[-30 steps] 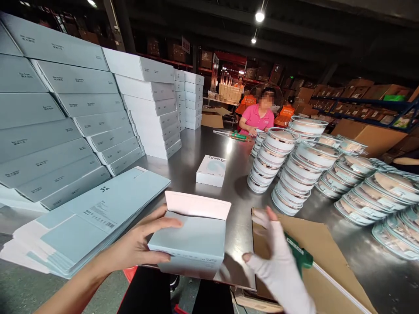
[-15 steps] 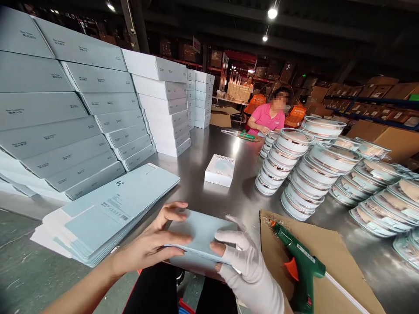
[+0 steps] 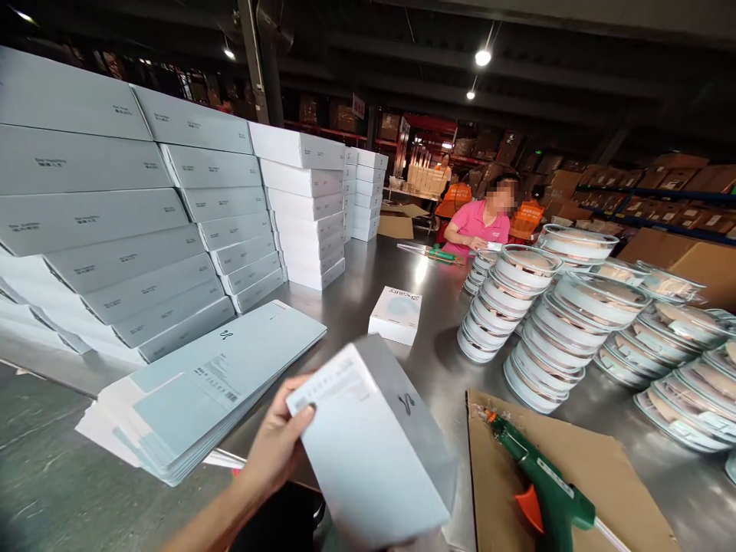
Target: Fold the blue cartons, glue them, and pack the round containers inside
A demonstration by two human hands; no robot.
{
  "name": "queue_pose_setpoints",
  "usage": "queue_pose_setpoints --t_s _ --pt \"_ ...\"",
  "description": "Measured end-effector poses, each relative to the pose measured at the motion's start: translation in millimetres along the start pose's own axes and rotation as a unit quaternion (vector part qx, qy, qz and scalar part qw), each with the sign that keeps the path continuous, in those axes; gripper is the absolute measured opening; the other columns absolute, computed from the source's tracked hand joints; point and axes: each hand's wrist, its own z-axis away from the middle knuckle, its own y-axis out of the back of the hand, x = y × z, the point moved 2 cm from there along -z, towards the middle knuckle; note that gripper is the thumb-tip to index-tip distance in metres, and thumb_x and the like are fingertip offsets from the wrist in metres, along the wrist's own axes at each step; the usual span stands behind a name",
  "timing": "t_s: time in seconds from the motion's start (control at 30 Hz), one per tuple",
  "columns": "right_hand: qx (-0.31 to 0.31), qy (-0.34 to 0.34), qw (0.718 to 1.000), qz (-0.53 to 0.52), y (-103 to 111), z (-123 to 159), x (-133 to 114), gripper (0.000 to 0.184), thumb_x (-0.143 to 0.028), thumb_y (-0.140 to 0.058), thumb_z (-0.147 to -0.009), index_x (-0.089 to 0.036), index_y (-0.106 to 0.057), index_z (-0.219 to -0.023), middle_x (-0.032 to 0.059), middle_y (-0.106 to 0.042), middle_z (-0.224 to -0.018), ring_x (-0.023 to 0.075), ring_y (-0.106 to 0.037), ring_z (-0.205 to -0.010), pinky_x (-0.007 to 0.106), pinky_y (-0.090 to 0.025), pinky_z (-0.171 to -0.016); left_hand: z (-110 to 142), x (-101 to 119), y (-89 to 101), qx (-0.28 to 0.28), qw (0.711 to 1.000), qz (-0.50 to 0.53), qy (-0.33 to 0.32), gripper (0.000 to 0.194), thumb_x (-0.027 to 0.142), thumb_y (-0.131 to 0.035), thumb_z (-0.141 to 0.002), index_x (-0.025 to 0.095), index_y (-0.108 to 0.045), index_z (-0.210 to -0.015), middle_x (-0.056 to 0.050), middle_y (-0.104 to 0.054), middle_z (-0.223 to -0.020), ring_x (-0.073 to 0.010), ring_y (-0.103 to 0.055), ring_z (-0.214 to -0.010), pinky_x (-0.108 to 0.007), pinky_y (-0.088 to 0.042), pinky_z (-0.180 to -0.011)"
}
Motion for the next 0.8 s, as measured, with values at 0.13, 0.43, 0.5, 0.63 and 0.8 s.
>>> queue_pose_setpoints --t_s 0.13,0.43,0.5,0.63,0.8 --pt "0.041 -0.010 0.994 0.105 6.2 -48.3 -6.2 0.064 -0.061 -0.056 -0.091 -0.030 -0.050 -0.147 0.0115 -0.075 -0.126 0.0348 -0.075 -0.107 0.049 -0.064 -0.086 -5.1 0.6 14.6 0.014 0.998 -0.062 0.016 0.054 0.045 -0.068 -0.096 0.030 -0.050 -0.144 -0.014 -0.058 -0.152 -0.0321 -0.058 -0.138 -0.045 -0.057 -0.104" --pt "-0.040 0.077 0.863 0.498 -17.4 -279.4 14.5 0.040 -0.023 -0.077 -0.088 -0.017 -0.066 -0.126 0.0126 -0.058 -0.148 0.0343 -0.050 -0.141 0.059 -0.045 -0.112 -38.0 14.0 126.9 0.104 0.951 -0.291 -0.028 0.027 0.050 -0.067 -0.090 0.027 -0.072 -0.103 -0.011 -0.073 -0.120 -0.0387 -0.055 -0.137 -0.062 -0.041 -0.114" --pt "-0.061 0.088 0.833 0.543 -30.4 -294.1 28.4 0.038 -0.027 -0.073 -0.094 -0.018 -0.064 -0.130 0.0115 -0.056 -0.149 0.0334 -0.052 -0.138 0.059 -0.048 -0.109 -34.5 9.4 141.2 0.110 0.938 -0.327 -0.021 0.032 0.056 -0.065 -0.090 0.027 -0.071 -0.102 -0.011 -0.074 -0.119 -0.0393 -0.058 -0.134 -0.061 -0.044 -0.111" --pt "-0.082 0.096 0.791 0.598 -40.6 -299.1 46.1 0.040 -0.029 -0.071 -0.095 -0.019 -0.062 -0.133 0.0118 -0.055 -0.149 0.0322 -0.056 -0.133 0.055 -0.053 -0.104 -28.6 3.0 159.4 0.099 0.911 -0.400 0.001 0.043 0.066 -0.056 -0.091 0.026 -0.069 -0.101 -0.013 -0.075 -0.118 -0.0396 -0.059 -0.134 -0.058 -0.048 -0.109" --pt "-0.089 0.091 0.780 0.613 -41.5 -292.1 44.3 0.043 -0.029 -0.071 -0.095 -0.019 -0.061 -0.135 0.0123 -0.054 -0.151 0.0335 -0.054 -0.136 0.055 -0.053 -0.104 -55.5 0.6 178.0 0.079 0.867 -0.490 0.052 0.049 0.062 -0.048 -0.094 0.022 -0.066 -0.115 -0.015 -0.070 -0.129 -0.0375 -0.059 -0.133 -0.053 -0.048 -0.111"
